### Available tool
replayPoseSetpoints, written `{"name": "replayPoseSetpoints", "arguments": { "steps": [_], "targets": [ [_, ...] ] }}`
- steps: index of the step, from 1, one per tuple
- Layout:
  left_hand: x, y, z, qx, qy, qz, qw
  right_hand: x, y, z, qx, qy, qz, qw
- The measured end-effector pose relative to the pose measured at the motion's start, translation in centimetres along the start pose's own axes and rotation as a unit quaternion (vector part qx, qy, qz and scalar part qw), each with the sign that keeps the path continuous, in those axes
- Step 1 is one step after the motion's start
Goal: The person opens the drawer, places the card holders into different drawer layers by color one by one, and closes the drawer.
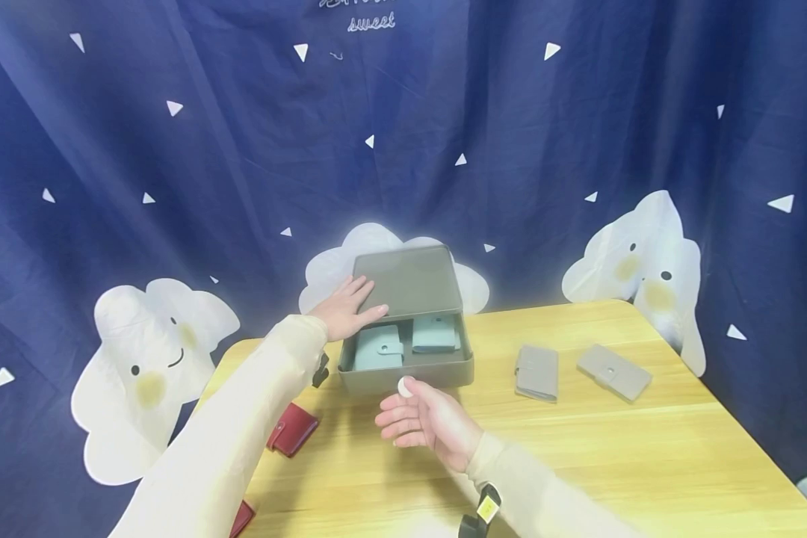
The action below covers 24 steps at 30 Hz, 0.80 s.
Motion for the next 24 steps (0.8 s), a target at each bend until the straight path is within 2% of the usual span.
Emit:
{"name": "replayPoseSetpoints", "arguments": {
  "steps": [24],
  "targets": [
    [0.2,0.2,-0.2,0.006,-0.007,0.008,0.9999,2.2,-1.0,3.3,0.013,0.028,-0.004,1.0]
  ]
}}
Point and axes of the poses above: each hand's wrist, its own z-axis towards the middle knuckle, its own x-axis out of the back of the hand, y = z × x, the point moved 2 cm from there along z, towards the middle knuckle, and after that the axes turned 6 degrees about x, right-handed, at the moved point
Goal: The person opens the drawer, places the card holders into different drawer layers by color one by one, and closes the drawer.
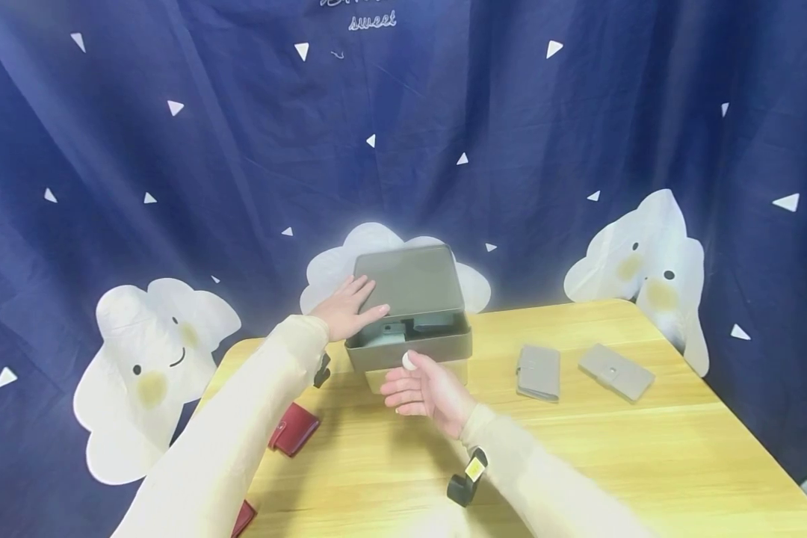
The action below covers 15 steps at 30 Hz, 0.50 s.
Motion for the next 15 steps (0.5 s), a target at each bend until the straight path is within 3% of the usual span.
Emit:
{"name": "replayPoseSetpoints", "arguments": {
  "steps": [15],
  "targets": [
    [-0.5,-0.3,0.4,-0.004,0.009,-0.01,0.9999,1.0,-0.3,2.5,0.007,0.019,0.01,1.0]
  ]
}}
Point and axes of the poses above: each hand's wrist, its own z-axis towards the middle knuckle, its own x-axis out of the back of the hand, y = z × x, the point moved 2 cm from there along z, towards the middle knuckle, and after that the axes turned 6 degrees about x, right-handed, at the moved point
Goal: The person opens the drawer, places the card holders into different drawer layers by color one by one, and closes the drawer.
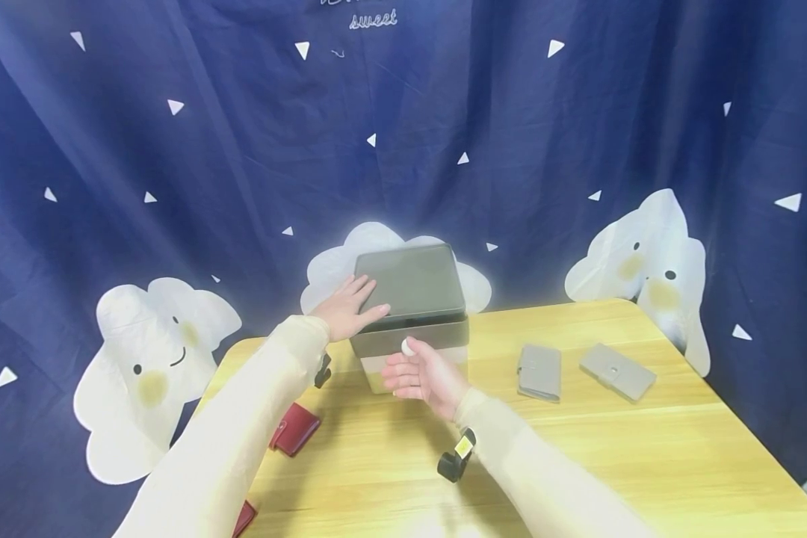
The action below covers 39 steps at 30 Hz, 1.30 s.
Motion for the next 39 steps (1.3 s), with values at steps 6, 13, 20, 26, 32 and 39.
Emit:
{"name": "replayPoseSetpoints", "arguments": {
  "steps": [6,13,20,26,32,39],
  "targets": [
    [0.0,0.1,-0.1,-0.001,0.008,-0.006,1.0,0.1,-0.1,0.7,0.003,0.009,-0.009,1.0],
    [0.4,0.3,-0.9,0.001,0.001,0.0,1.0,0.1,0.2,1.2,-0.002,0.013,-0.001,1.0],
    [0.8,0.5,-1.2,0.002,0.001,0.0,1.0,0.0,-0.1,1.6,0.01,0.013,-0.003,1.0],
    [0.7,0.8,-1.1,-0.004,-0.001,0.002,1.0,0.1,-0.3,1.5,0.013,0.036,-0.003,0.999],
    [0.2,0.6,-0.5,0.0,0.004,0.003,1.0,0.1,-0.4,1.5,0.014,0.042,-0.002,0.999],
    [-0.1,0.1,-0.2,0.001,0.012,-0.001,0.9999,0.0,-0.4,1.6,0.01,0.044,-0.01,0.999]
  ]
}}
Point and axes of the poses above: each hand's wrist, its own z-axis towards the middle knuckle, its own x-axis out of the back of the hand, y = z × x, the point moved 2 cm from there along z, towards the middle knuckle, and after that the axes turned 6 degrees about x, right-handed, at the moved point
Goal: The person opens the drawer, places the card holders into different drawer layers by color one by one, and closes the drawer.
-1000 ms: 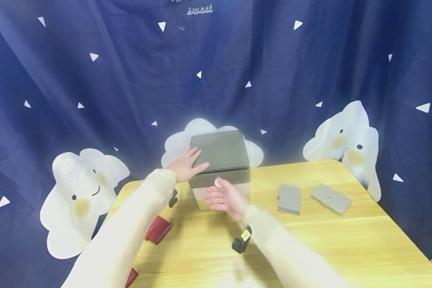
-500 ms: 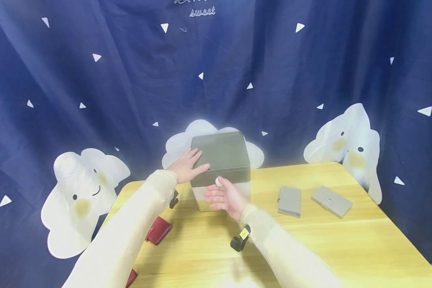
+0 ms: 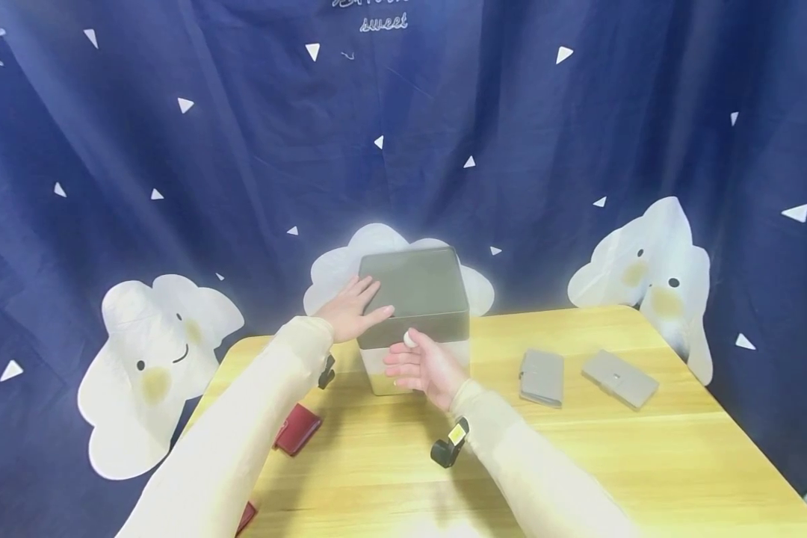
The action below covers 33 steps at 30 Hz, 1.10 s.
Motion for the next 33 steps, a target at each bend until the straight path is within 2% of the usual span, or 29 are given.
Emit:
{"name": "replayPoseSetpoints", "arguments": {
  "steps": [4,8,13,18,22,25,30,33],
  "targets": [
    [0.2,0.0,-0.2,-0.003,0.001,-0.002,1.0,0.0,-0.2,-0.1,-0.004,0.012,-0.027,1.0],
    [0.3,0.3,-0.5,-0.004,-0.006,-0.002,1.0,0.4,-0.6,-0.8,-0.018,0.017,-0.083,0.996],
    [0.0,0.3,-0.6,-0.006,-0.003,0.003,1.0,1.0,-1.6,-2.7,-0.032,-0.028,-0.151,0.988],
    [0.0,0.3,-0.6,-0.008,0.003,0.006,1.0,1.3,-4.0,-5.3,-0.001,-0.068,-0.205,0.976],
    [0.2,0.4,-0.7,-0.002,-0.002,0.006,1.0,0.9,-6.7,-7.0,0.046,-0.075,-0.248,0.965],
    [0.3,0.3,-0.7,0.003,-0.004,0.008,1.0,0.5,-8.7,-7.6,0.081,-0.069,-0.285,0.953],
    [0.1,-0.2,-0.5,-0.002,0.003,0.005,1.0,0.1,-11.4,-7.3,0.134,-0.039,-0.335,0.932],
    [0.1,-0.6,-0.4,-0.005,0.013,-0.001,0.9999,-0.1,-12.7,-6.7,0.151,-0.017,-0.383,0.911]
  ]
}}
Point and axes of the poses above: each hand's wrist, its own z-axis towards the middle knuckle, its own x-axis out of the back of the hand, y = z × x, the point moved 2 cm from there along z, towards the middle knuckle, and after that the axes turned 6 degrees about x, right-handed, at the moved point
